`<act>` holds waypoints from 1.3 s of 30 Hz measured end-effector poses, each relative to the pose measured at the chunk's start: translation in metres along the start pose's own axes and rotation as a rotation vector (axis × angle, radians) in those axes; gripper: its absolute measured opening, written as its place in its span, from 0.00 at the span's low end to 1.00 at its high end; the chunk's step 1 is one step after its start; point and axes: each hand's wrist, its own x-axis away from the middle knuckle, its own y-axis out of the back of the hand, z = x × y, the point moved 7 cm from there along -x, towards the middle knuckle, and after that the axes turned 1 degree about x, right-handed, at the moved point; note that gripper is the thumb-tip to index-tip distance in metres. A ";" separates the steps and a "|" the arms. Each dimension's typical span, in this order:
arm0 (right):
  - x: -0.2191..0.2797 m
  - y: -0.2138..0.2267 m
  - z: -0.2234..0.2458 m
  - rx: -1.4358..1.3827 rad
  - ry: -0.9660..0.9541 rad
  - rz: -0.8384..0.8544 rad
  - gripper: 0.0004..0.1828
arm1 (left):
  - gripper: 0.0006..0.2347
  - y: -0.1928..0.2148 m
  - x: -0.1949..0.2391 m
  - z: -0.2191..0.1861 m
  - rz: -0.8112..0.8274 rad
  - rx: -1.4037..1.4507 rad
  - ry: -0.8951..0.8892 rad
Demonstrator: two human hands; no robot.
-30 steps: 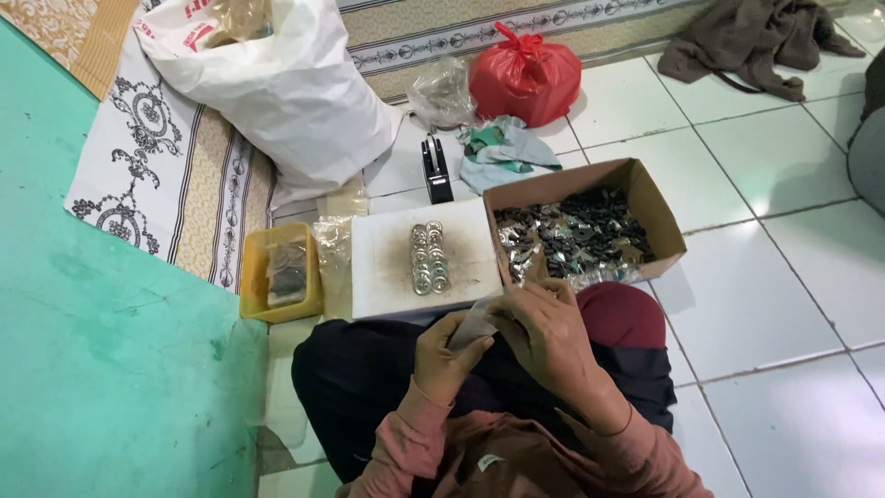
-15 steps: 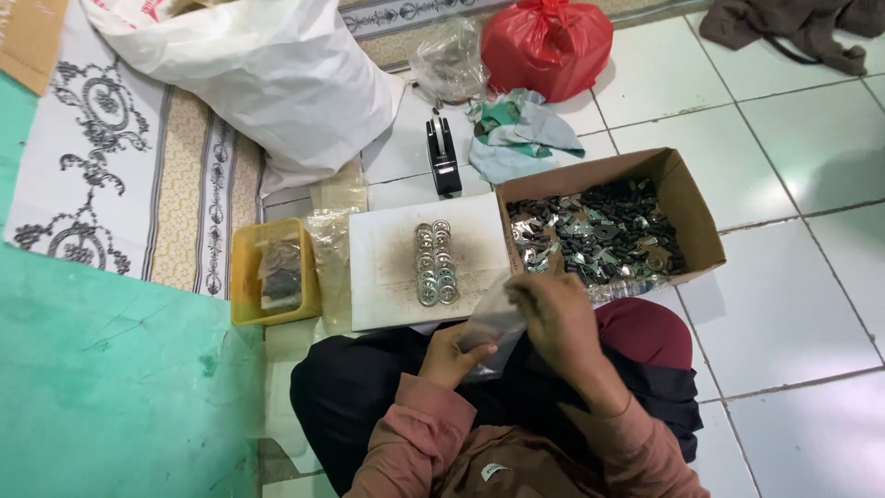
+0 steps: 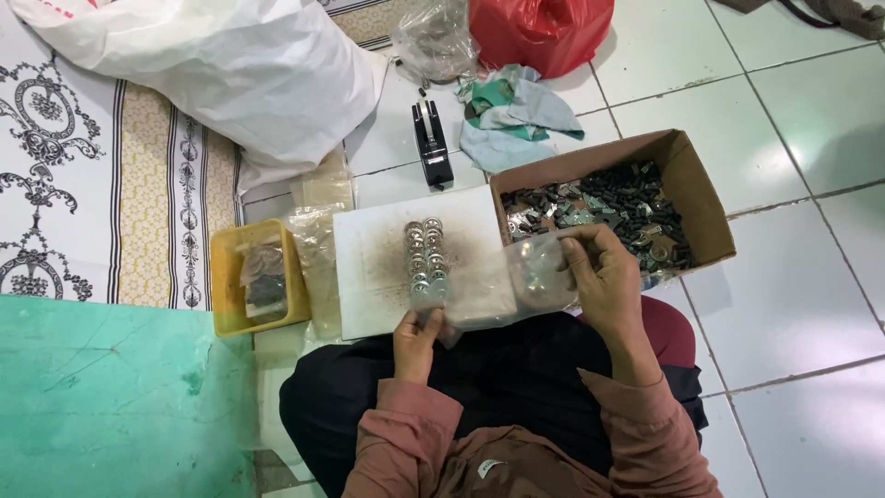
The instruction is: Sorting small metal parts and packing them into small plastic bags.
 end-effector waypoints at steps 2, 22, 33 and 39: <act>0.004 0.000 0.002 0.002 -0.009 0.012 0.06 | 0.05 0.001 -0.002 -0.001 -0.023 0.031 -0.027; 0.042 -0.004 0.038 -0.246 -0.131 0.451 0.21 | 0.10 0.026 0.024 -0.036 -0.239 -0.089 -0.372; 0.063 -0.004 0.108 0.349 0.168 0.606 0.19 | 0.24 -0.001 0.070 -0.098 -0.194 -0.383 -0.515; 0.095 -0.041 0.119 0.650 0.601 0.729 0.16 | 0.16 -0.074 0.130 -0.199 0.149 -0.541 -1.099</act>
